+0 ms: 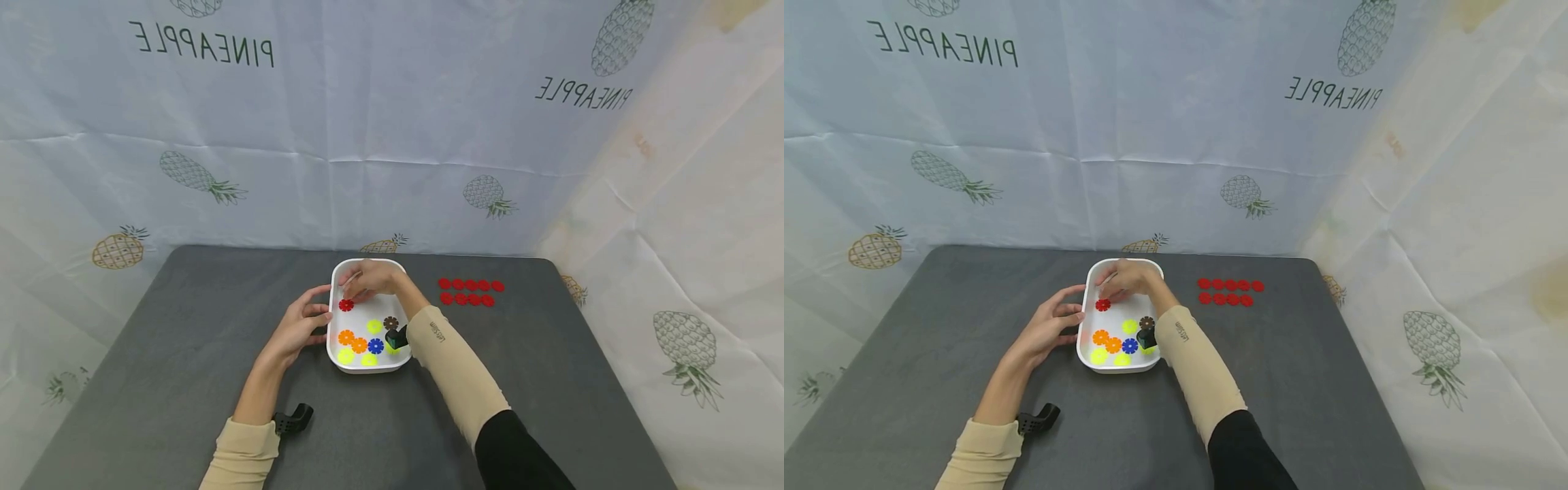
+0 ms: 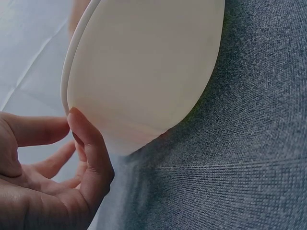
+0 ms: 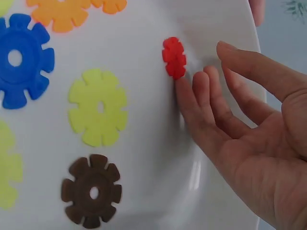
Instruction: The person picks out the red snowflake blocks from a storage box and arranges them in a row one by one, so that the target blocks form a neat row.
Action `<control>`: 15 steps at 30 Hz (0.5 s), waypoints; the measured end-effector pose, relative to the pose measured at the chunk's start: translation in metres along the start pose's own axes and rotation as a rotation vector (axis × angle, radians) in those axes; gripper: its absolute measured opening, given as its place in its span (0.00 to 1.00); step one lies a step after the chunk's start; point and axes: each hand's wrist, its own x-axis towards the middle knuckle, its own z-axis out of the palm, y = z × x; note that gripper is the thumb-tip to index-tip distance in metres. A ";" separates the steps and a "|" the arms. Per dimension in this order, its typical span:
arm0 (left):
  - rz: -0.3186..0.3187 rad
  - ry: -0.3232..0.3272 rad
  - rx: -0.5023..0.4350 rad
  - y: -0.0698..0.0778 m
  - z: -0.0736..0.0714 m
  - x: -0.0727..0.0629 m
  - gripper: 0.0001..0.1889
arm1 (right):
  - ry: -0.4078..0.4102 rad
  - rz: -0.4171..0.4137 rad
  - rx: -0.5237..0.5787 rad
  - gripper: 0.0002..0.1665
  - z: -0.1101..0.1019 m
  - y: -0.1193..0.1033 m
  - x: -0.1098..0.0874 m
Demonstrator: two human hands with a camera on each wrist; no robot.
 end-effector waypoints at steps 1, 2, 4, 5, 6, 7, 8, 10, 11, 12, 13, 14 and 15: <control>0.001 -0.002 0.001 0.000 0.000 0.000 0.33 | 0.005 -0.010 0.015 0.20 0.001 0.002 0.001; 0.001 -0.001 0.001 0.000 0.001 0.000 0.33 | 0.013 -0.024 0.009 0.20 0.002 0.003 0.002; 0.002 -0.001 -0.001 0.001 0.001 0.000 0.33 | 0.032 -0.065 -0.048 0.22 0.003 0.007 0.004; 0.002 0.000 -0.001 0.001 0.001 0.000 0.33 | 0.042 -0.090 -0.093 0.23 0.004 0.009 0.005; 0.001 0.000 -0.002 0.001 0.001 -0.001 0.33 | 0.051 -0.115 -0.140 0.23 0.005 0.011 0.005; 0.001 -0.001 -0.002 0.000 0.001 -0.001 0.33 | 0.061 -0.138 -0.188 0.24 0.005 0.012 0.006; -0.001 -0.001 -0.003 0.000 0.001 0.000 0.33 | 0.069 -0.159 -0.232 0.24 0.006 0.014 0.007; 0.001 -0.002 0.000 0.000 0.001 0.000 0.33 | 0.077 -0.194 -0.291 0.25 0.008 0.016 0.007; 0.000 -0.002 0.001 -0.001 0.001 0.000 0.33 | 0.078 -0.208 -0.308 0.24 0.008 0.017 0.008; -0.001 0.000 -0.001 -0.001 0.001 0.000 0.33 | 0.081 -0.219 -0.318 0.24 0.009 0.018 0.008; -0.001 0.001 -0.001 -0.001 0.001 0.000 0.33 | 0.088 -0.229 -0.330 0.23 0.009 0.019 0.008; -0.001 0.004 -0.001 -0.001 0.001 0.000 0.33 | 0.097 -0.240 -0.345 0.23 0.010 0.021 0.008; 0.001 0.003 0.002 -0.001 0.001 0.000 0.33 | 0.109 -0.249 -0.361 0.22 0.010 0.022 0.008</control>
